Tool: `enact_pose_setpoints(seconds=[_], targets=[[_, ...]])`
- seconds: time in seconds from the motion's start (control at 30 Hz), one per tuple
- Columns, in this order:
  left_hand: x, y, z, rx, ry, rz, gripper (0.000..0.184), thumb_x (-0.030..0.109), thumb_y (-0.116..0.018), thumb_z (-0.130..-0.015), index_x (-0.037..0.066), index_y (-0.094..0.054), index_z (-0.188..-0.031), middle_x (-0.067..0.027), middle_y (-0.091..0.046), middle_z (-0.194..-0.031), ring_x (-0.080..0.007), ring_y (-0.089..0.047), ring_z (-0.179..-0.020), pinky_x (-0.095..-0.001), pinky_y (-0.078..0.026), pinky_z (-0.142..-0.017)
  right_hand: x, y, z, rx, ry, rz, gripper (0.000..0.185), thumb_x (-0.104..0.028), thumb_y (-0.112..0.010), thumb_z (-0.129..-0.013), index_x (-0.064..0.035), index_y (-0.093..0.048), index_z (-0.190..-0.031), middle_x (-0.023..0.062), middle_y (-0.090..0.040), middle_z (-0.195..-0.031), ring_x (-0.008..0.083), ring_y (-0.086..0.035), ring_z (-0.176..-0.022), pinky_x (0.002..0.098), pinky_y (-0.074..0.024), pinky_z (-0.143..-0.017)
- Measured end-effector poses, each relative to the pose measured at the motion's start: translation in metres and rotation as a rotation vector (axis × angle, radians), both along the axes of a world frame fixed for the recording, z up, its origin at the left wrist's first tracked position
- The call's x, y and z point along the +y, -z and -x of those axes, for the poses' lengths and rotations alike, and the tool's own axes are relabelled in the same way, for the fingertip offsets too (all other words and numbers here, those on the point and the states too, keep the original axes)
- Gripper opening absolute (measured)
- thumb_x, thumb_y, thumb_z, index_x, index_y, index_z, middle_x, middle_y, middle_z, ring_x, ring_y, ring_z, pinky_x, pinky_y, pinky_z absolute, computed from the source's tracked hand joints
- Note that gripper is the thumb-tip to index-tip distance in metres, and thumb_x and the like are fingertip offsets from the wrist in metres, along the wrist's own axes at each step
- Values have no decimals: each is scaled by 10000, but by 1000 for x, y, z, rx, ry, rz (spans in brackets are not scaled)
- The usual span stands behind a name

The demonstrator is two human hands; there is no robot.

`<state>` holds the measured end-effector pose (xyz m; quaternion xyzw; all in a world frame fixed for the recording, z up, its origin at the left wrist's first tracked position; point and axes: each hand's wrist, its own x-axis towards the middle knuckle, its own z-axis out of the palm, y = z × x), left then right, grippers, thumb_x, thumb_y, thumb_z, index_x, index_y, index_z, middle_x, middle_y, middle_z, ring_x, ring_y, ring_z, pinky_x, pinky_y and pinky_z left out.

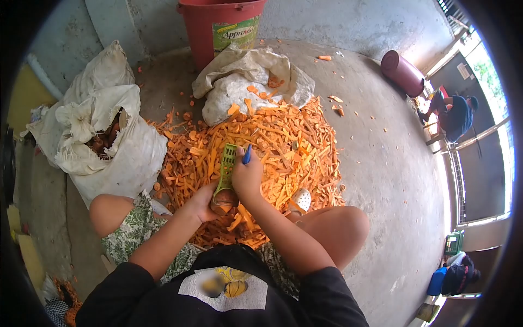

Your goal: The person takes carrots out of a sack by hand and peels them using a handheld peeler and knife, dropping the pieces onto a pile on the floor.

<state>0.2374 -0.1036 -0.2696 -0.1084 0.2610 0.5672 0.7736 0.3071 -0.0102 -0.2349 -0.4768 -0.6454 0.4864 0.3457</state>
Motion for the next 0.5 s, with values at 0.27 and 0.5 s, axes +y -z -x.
enact_pose_setpoints(seconds=[0.27,0.5], targets=[[0,4,-5,-22,41,-44,352,341,-316,-907,63,-531,-926,-90,-589,-773,-196,-588,-634,-330,-502,-536,-6,-4,-5,-108,10,-53,280,-222,-464,-875,8,-480,-716,137,-480,-549,216,-460,-493,347,-367,-492],[-12,-30,-16,311,237,-20,408,404,-340,-903,46,-482,-1037,-91,-582,-840,-178,-600,-688,-326,-513,-577,85,24,-36,-225,377,-7,329,-250,-399,-903,3,-534,-742,83,-516,-546,194,-493,-481,343,-384,-470]])
